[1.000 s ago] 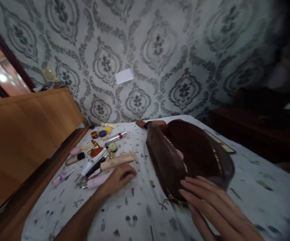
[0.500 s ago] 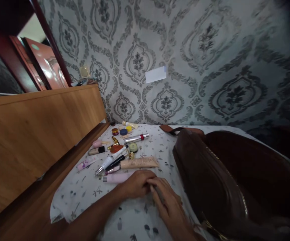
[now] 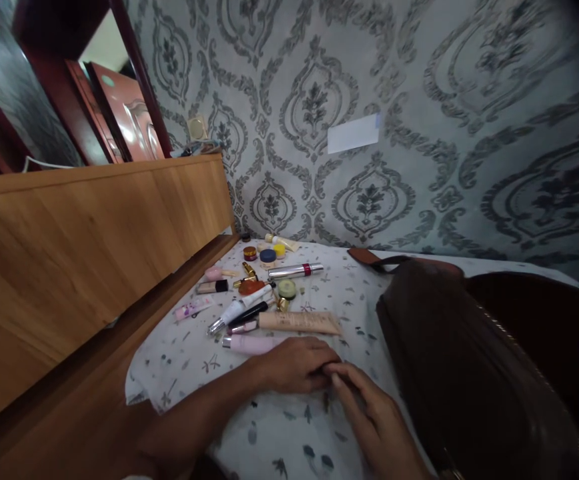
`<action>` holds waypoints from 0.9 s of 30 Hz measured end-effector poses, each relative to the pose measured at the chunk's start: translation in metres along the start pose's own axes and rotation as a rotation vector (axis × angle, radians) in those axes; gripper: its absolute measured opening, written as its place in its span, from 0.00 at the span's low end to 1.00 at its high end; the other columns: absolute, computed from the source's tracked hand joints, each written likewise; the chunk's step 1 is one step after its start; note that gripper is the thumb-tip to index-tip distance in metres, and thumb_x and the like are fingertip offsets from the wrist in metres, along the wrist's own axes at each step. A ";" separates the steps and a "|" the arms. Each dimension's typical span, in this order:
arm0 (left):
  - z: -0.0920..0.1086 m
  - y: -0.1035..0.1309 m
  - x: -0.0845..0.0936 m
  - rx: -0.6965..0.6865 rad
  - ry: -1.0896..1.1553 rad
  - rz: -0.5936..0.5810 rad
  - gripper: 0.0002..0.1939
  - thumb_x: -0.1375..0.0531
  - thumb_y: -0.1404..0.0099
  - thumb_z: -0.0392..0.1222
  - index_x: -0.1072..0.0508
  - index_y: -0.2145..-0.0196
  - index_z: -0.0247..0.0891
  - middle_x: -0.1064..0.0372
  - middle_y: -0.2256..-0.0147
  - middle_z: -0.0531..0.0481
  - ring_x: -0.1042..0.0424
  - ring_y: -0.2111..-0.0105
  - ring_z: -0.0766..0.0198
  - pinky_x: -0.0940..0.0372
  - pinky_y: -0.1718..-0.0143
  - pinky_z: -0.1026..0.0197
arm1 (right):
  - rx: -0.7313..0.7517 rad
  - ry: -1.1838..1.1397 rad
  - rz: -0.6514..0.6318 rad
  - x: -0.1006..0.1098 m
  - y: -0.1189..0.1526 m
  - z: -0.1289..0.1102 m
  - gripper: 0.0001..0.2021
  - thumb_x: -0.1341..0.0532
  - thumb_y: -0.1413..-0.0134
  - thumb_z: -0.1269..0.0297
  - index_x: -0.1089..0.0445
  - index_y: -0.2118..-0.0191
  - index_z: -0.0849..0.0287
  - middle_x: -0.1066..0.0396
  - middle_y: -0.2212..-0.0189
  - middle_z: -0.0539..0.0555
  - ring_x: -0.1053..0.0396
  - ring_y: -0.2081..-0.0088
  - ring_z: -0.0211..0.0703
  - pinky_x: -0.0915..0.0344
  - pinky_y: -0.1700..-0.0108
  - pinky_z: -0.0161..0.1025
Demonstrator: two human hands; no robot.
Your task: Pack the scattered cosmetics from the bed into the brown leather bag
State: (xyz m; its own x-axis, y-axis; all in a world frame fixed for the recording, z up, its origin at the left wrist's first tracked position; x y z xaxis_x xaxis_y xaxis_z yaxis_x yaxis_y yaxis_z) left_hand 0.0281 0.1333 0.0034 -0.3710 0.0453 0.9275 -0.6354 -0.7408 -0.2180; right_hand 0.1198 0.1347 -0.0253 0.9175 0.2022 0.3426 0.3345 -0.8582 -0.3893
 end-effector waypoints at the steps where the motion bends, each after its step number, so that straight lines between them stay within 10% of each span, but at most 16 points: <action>1: 0.000 0.000 0.000 -0.002 -0.001 -0.005 0.04 0.41 0.33 0.37 0.31 0.60 0.36 0.27 0.61 0.44 0.28 0.59 0.59 0.35 0.57 0.63 | -0.018 -0.010 -0.010 -0.001 -0.001 0.001 0.17 0.46 0.41 0.50 0.27 0.61 0.58 0.22 0.62 0.60 0.23 0.60 0.48 0.26 0.58 0.37; 10: -0.002 0.005 0.016 0.007 0.091 0.008 0.08 0.43 0.30 0.42 0.29 0.58 0.37 0.25 0.59 0.45 0.27 0.59 0.60 0.36 0.57 0.64 | -0.196 -0.124 -0.040 0.004 -0.007 0.003 0.19 0.43 0.47 0.45 0.28 0.65 0.57 0.22 0.65 0.59 0.24 0.63 0.51 0.27 0.62 0.40; 18: -0.063 0.023 0.067 0.417 -0.043 0.331 0.10 0.47 0.31 0.39 0.27 0.57 0.37 0.25 0.57 0.45 0.28 0.56 0.57 0.36 0.53 0.58 | -0.327 -0.218 -0.008 0.010 -0.006 0.013 0.20 0.40 0.49 0.44 0.24 0.64 0.57 0.22 0.69 0.58 0.27 0.67 0.51 0.28 0.62 0.45; 27: -0.076 0.025 0.046 0.560 -0.218 0.024 0.15 0.39 0.36 0.46 0.30 0.52 0.41 0.27 0.52 0.44 0.28 0.52 0.51 0.35 0.54 0.55 | -0.328 -0.330 0.009 0.010 -0.005 0.014 0.20 0.38 0.50 0.43 0.24 0.66 0.56 0.22 0.68 0.58 0.24 0.61 0.54 0.28 0.64 0.42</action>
State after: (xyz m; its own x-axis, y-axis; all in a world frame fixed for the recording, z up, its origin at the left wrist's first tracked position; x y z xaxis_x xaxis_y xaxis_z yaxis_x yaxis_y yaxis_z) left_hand -0.0564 0.1683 0.0171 -0.1955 -0.0700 0.9782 -0.1534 -0.9830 -0.1010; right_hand 0.1299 0.1478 -0.0322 0.9573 0.2875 0.0295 0.2890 -0.9538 -0.0819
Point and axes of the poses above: each hand's wrist, its own y-axis away from the middle knuckle, its own x-axis out of the back of the hand, z = x × y, the point moved 9 cm from there along -y, towards the middle knuckle
